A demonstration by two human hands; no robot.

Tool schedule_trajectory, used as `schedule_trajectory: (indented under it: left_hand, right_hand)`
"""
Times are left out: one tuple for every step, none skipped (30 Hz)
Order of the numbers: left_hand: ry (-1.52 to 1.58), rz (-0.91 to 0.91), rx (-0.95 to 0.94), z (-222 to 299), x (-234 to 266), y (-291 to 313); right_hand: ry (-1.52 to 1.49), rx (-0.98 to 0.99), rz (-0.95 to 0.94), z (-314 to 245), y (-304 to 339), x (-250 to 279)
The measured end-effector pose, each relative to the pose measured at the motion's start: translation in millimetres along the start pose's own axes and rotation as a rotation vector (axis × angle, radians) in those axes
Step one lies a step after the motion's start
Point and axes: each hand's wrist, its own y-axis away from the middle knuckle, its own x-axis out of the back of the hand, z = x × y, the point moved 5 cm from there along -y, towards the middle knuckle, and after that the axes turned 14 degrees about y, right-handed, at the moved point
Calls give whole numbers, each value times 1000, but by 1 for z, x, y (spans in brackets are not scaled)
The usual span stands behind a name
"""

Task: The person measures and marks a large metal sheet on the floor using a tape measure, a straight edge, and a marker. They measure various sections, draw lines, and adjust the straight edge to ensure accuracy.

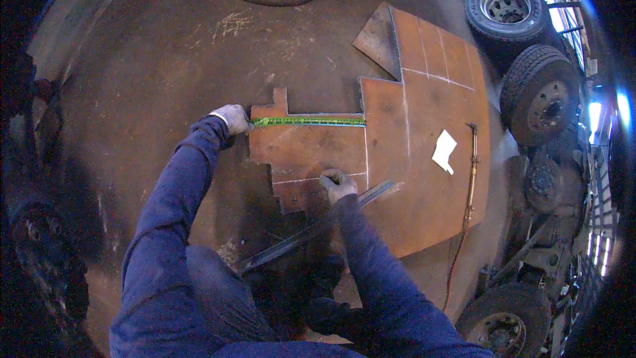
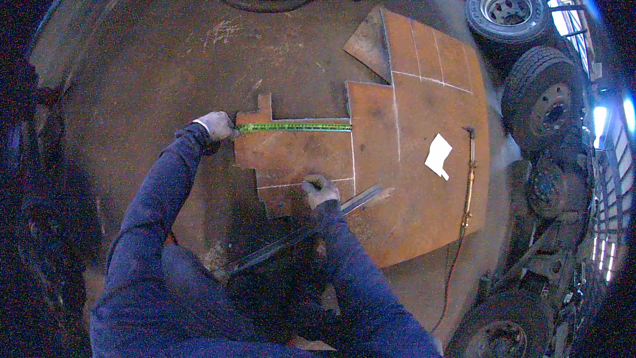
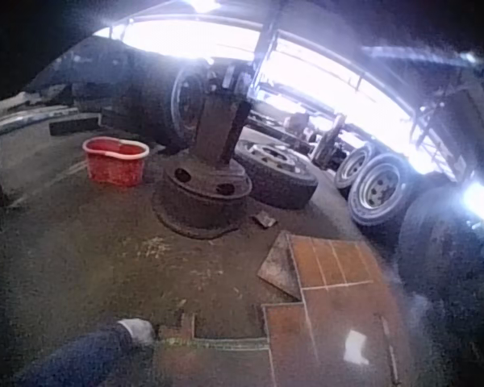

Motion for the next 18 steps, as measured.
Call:
schedule_trajectory:
  left_hand:
    - [-4, -8, 24, -1, 0, -1]
    - [-6, 4, 45, -3, 0, -1]
    - [-8, 17, 66, -4, -1, 1]
    - [-10, 31, 91, -7, -2, 4]
    - [-3, 40, 98, -10, -3, 4]
    - [4, 49, 106, -13, -5, 3]
    - [12, 58, 106, -10, -5, 2]
    - [-1, 66, 94, -7, -3, 0]
    - [-12, 75, 84, -2, -2, -3]
    - [-24, 82, 84, -3, -4, -2]
    - [-23, 73, 110, -7, -6, -6]
    - [-21, 65, 135, -11, -7, -11]
    - [-19, 56, 167, -17, -9, -15]
    - [35, 31, 208, -14, -9, -13]
    - [45, 31, 229, -11, -9, -10]
    - [54, 34, 250, -7, -7, -6]
    - [62, 36, 265, 0, -4, -2]
    - [63, 13, 251, 7, -3, 2]
  right_hand:
    - [52, 26, 10, -7, -5, 2]
    - [104, 52, 22, -14, -10, 4]
    - [157, 77, 34, -21, -15, 7]
    - [180, 85, 36, -34, -16, 9]
    - [207, 91, 40, -46, -15, 11]
    - [233, 98, 44, -59, -16, 12]
    - [246, 97, 42, -58, -23, 12]
    - [259, 97, 39, -58, -31, 11]
    - [273, 98, 35, -58, -38, 10]
    - [266, 140, 54, -65, -42, 6]
    - [260, 183, 72, -74, -45, 1]
    - [253, 227, 90, -83, -50, -3]
    - [265, 244, 89, -94, -52, -8]
    - [282, 256, 93, -107, -54, -8]
    - [299, 268, 98, -120, -56, -8]
    - [323, 255, 101, -134, -59, -7]
    - [331, 236, 117, -137, -65, -6]
    - [338, 216, 132, -138, -71, -5]
